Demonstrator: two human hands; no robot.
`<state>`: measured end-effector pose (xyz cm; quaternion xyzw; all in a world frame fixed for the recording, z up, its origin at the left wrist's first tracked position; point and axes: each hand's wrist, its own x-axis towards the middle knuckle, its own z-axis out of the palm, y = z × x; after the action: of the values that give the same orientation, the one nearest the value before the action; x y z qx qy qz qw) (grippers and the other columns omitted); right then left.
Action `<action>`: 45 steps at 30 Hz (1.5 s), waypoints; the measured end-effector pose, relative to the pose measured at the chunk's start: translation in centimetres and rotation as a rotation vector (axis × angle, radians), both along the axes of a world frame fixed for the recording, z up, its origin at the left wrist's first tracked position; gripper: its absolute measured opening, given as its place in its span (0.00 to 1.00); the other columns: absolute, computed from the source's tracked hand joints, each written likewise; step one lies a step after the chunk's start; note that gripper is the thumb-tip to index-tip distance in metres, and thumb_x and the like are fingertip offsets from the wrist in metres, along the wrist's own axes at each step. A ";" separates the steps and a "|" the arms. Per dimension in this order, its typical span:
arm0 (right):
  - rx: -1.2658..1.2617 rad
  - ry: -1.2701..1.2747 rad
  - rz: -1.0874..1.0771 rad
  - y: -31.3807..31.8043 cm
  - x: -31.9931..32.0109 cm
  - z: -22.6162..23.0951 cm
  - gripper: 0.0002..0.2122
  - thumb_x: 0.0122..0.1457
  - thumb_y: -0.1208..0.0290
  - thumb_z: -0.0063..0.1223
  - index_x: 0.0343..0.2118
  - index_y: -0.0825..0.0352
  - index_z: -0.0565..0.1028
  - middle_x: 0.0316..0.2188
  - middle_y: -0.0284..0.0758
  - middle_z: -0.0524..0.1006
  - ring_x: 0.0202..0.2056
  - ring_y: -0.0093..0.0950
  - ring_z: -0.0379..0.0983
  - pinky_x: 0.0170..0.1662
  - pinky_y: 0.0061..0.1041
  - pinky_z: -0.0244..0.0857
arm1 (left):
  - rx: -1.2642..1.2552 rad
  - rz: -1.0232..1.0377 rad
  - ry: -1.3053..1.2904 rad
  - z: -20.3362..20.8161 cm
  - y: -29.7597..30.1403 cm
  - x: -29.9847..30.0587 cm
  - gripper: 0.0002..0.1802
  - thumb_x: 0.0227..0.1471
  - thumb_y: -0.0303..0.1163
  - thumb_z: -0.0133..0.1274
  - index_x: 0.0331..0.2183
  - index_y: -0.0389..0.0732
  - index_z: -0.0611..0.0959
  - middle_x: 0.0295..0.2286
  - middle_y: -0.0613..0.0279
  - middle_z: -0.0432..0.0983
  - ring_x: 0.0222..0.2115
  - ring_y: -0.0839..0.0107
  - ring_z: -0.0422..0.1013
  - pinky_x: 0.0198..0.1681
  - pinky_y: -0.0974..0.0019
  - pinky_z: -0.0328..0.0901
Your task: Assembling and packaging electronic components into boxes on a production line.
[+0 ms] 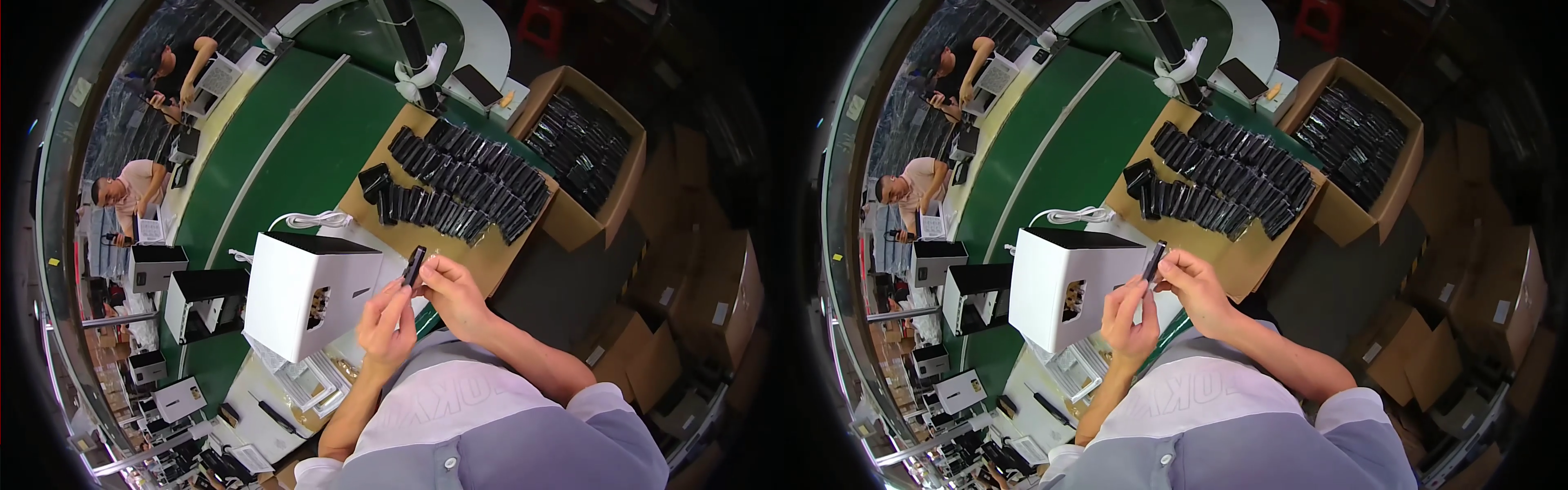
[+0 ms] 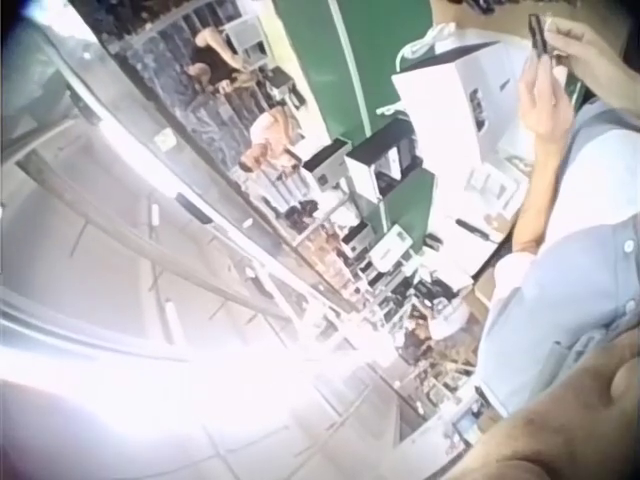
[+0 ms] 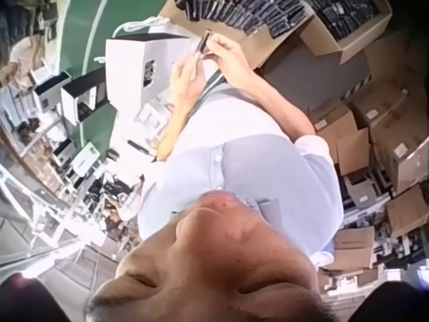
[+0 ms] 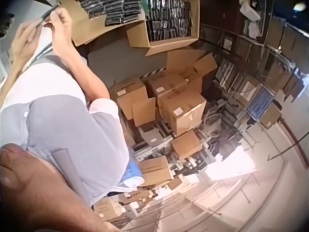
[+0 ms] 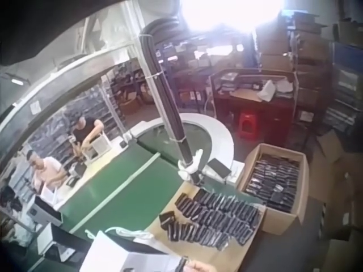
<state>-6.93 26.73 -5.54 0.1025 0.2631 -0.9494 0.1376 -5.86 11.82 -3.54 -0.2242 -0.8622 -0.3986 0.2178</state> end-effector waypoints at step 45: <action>0.506 0.361 0.428 -9.1 -5.7 -1.6 0.10 0.62 0.74 0.53 0.24 0.69 0.69 0.20 0.29 0.70 0.25 0.19 0.64 0.31 0.25 0.60 | 0.148 0.414 -0.821 3.6 -20.2 -6.1 0.31 0.64 0.40 0.50 0.60 0.30 0.65 0.51 0.53 0.70 0.50 0.67 0.66 0.57 0.64 0.59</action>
<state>-12.61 17.62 -7.12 -0.0929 0.5248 -0.8069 0.2547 -11.93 -8.36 0.06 0.1450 -0.8729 -0.4630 -0.0511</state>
